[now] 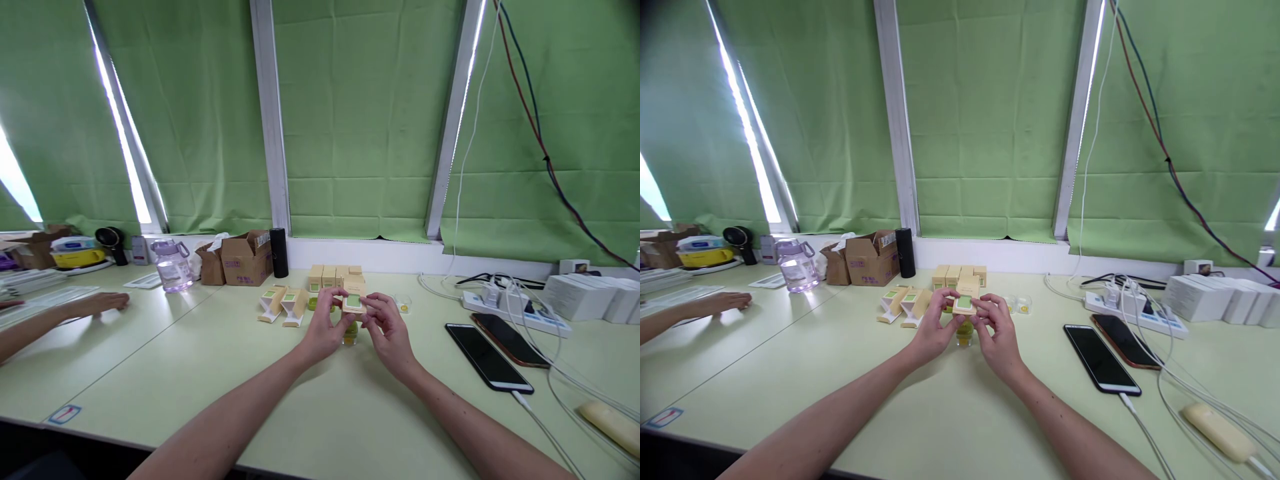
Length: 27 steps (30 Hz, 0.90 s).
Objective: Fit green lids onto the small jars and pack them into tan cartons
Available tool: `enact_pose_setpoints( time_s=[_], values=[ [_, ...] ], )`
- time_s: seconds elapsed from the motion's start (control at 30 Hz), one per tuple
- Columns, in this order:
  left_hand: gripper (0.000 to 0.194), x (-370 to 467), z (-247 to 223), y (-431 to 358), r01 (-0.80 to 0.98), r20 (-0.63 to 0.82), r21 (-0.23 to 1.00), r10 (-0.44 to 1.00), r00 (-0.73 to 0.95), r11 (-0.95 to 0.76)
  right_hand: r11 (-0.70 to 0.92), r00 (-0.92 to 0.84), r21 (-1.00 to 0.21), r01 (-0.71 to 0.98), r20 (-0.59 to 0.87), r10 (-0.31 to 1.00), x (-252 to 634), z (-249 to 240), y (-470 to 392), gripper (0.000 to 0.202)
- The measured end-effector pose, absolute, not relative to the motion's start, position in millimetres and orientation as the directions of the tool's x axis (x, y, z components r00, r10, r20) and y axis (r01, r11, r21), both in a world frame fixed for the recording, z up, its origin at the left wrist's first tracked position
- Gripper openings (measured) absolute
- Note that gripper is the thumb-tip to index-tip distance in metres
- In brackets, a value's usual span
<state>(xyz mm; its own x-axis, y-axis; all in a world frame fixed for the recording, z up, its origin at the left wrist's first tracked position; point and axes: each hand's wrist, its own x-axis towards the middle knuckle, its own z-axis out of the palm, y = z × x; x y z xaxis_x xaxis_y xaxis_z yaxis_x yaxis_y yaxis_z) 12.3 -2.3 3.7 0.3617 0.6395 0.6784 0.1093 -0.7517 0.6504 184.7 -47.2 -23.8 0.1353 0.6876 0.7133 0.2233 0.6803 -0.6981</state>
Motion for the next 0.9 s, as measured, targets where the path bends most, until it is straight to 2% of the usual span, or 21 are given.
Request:
enact_pose_setpoints(
  time_s=[0.9],
  values=[
    [0.026,13.4,0.7,1.0,0.128,0.703,0.621,0.621,0.347,-0.774,0.678,0.138,-0.697,0.234,0.714,0.687,184.5,-23.0,-47.4,0.025]
  ],
)
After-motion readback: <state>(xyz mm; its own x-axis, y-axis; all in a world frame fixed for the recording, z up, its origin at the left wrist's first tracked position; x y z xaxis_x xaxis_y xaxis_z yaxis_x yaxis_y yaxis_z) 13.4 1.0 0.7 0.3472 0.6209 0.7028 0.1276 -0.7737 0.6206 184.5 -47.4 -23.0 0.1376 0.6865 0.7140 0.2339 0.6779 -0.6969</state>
